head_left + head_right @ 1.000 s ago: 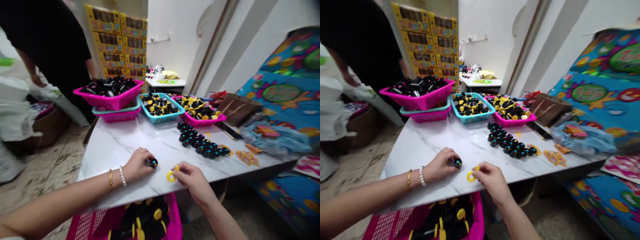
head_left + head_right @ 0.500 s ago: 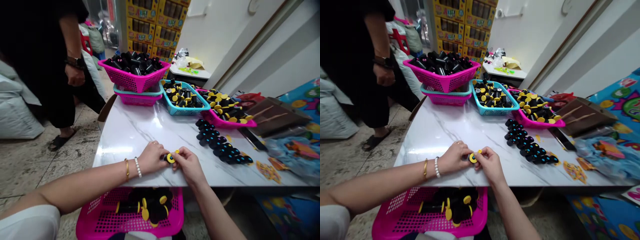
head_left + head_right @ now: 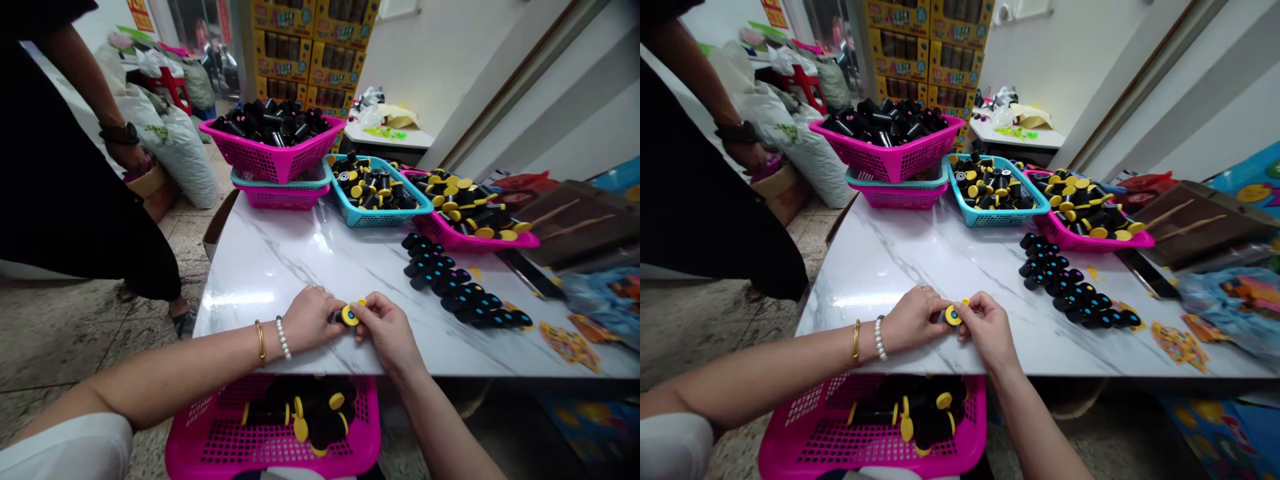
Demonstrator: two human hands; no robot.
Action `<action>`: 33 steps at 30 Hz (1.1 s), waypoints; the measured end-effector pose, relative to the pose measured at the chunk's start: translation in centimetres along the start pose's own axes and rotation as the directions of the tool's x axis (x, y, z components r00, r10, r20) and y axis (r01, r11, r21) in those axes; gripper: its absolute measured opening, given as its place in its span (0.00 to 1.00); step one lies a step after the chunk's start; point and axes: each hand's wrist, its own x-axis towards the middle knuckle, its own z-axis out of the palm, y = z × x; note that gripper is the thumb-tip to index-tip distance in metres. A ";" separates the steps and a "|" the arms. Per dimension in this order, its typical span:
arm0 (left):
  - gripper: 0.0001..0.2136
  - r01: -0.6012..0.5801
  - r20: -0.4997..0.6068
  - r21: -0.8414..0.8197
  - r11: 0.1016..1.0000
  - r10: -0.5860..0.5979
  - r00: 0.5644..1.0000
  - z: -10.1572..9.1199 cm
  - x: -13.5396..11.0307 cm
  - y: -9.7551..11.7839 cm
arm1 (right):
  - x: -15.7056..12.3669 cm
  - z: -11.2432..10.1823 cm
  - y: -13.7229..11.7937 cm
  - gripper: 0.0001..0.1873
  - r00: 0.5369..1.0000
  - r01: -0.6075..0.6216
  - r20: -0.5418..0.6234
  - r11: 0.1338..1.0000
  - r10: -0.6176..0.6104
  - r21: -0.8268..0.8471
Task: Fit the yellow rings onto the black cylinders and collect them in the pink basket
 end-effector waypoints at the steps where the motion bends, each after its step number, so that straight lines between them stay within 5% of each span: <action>1: 0.05 0.003 -0.001 0.003 1.000 -0.003 1.000 -0.1 0.0 0.1 | -0.1 0.0 0.0 0.18 1.000 0.006 -0.003 1.000 -0.006 -0.006; 4: 0.04 0.020 0.001 -0.008 1.000 -0.020 1.000 -0.7 0.0 0.4 | -0.1 0.1 -0.2 0.18 1.000 0.020 -0.001 0.999 -0.021 -0.032; 7: 0.08 0.127 0.126 -0.240 0.963 -0.098 0.987 -1.8 0.0 1.0 | -0.1 0.0 -0.4 0.18 1.000 0.015 0.012 0.999 -0.014 -0.050; 11: 0.17 0.418 0.414 -0.604 0.679 -0.181 0.892 -2.5 0.4 1.5 | -0.4 0.3 -0.5 0.18 1.000 0.020 -0.001 0.999 -0.020 -0.048; 15: 0.13 0.511 0.514 -0.710 0.484 -0.139 0.846 -2.1 0.7 1.6 | -0.5 0.3 -0.7 0.17 0.999 0.043 -0.022 0.998 -0.044 -0.041; 19: 0.13 0.523 0.503 -0.709 0.473 -0.180 0.845 -1.7 0.4 1.6 | 0.4 -1.0 -1.5 0.19 0.982 -0.136 0.143 0.989 0.127 0.059; 23: 0.16 0.532 0.522 -0.717 0.451 -0.159 0.838 -1.8 0.3 1.5 | 2.0 -2.2 -3.1 0.22 0.872 -0.333 0.374 0.943 0.315 -0.015; 26: 0.15 0.504 0.516 -0.740 0.445 -0.104 0.850 -1.9 0.3 1.2 | 2.2 -1.8 -3.6 0.18 0.854 -0.221 0.410 0.938 0.318 -0.268; 30: 0.15 0.481 0.497 -0.697 0.531 -0.125 0.859 -1.4 0.3 0.9 | 1.2 -0.9 -2.8 0.13 0.953 0.041 0.281 0.869 0.115 -0.494; 33: 0.10 0.429 0.419 -0.604 0.672 -0.190 0.888 -0.8 0.2 1.0 | 0.4 -1.0 -2.0 0.12 0.974 0.117 0.228 0.856 0.001 -0.503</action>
